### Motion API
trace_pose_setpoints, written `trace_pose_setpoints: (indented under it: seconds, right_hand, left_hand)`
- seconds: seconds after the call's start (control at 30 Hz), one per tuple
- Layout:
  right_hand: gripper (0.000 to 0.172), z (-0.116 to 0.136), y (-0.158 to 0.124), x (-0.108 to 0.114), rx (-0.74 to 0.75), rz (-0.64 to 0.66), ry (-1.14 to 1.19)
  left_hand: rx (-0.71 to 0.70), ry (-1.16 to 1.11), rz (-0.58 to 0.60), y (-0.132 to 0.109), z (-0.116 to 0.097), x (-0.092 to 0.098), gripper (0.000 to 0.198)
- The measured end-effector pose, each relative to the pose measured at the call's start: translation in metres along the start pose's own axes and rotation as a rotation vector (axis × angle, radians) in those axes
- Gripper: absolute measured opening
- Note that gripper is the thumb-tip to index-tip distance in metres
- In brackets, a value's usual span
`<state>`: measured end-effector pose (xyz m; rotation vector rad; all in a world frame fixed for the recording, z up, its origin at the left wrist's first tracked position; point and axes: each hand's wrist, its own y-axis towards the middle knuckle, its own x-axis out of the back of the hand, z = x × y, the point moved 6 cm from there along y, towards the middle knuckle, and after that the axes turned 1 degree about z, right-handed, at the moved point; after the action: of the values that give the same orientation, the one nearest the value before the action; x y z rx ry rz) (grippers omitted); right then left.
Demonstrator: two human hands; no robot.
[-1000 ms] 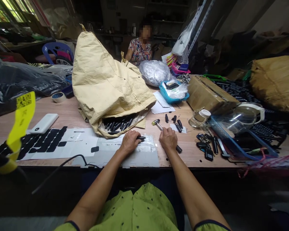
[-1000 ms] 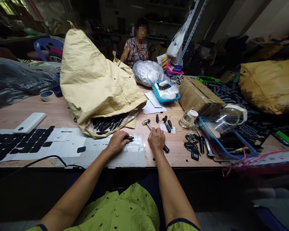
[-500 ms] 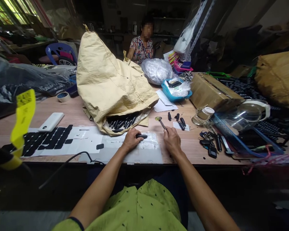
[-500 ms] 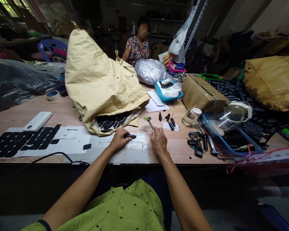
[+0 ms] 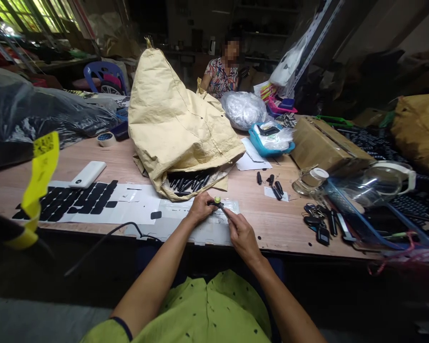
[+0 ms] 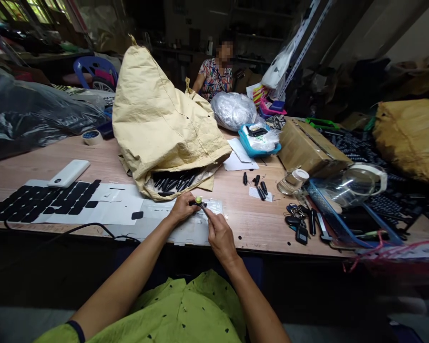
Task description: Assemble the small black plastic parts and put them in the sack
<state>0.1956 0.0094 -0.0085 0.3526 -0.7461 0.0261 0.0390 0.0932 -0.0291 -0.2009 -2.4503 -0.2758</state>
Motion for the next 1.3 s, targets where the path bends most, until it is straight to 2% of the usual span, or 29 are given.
trace_pose_setpoints:
  seconds: [0.23, 0.43, 0.57, 0.7, 0.8, 0.9, 1.0, 1.07, 1.1, 1.2, 1.23, 1.3]
  right_hand:
    - [0.041, -0.006, -0.003, 0.009, -0.009, -0.084, 0.01]
    - [0.04, -0.019, -0.001, 0.007, -0.009, -0.051, -0.037]
    - [0.039, -0.036, 0.019, 0.024, -0.047, -0.137, -0.223]
    - [0.036, -0.059, 0.043, 0.039, -0.137, -0.133, -0.53]
    - [0.036, -0.071, 0.052, 0.041, -0.148, -0.116, -0.67]
    - [0.037, -0.08, 0.052, 0.039, -0.181, -0.117, -0.701]
    - [0.031, -0.082, 0.061, 0.041, -0.23, -0.172, -0.577]
    - [0.031, -0.076, 0.081, 0.046, -0.231, -0.224, -0.352]
    - [0.036, -0.07, 0.096, 0.049, -0.214, -0.22, -0.19]
    - [0.063, -0.032, 0.156, 0.056, -0.101, -0.087, 0.35]
    - [0.068, -0.013, 0.177, 0.063, -0.027, -0.059, 0.478]
    - [0.071, 0.021, 0.215, 0.082, 0.084, -0.058, 0.586]
  left_hand:
    - [0.005, -0.006, -0.034, -0.001, 0.001, 0.0, 0.006]
    - [0.015, -0.009, -0.039, 0.0, 0.003, 0.0, 0.01]
    - [0.022, -0.002, -0.045, -0.001, 0.002, -0.001, 0.009]
    - [0.032, 0.002, -0.05, -0.002, 0.002, -0.002, 0.008]
    - [0.03, -0.003, -0.049, -0.002, 0.001, -0.002, 0.009]
    - [0.038, -0.014, -0.049, -0.003, 0.0, -0.002, 0.01]
    - [0.042, -0.025, -0.05, -0.004, -0.001, -0.002, 0.011]
    - [0.036, -0.026, -0.053, -0.005, -0.002, -0.002, 0.011]
    - [0.035, -0.023, -0.055, -0.005, -0.003, -0.002, 0.012]
    - [0.042, -0.008, -0.057, -0.006, -0.003, -0.002, 0.012]
    - [0.045, -0.003, -0.055, -0.006, -0.003, -0.002, 0.012]
    - [0.044, 0.002, -0.048, -0.006, -0.003, -0.001, 0.012]
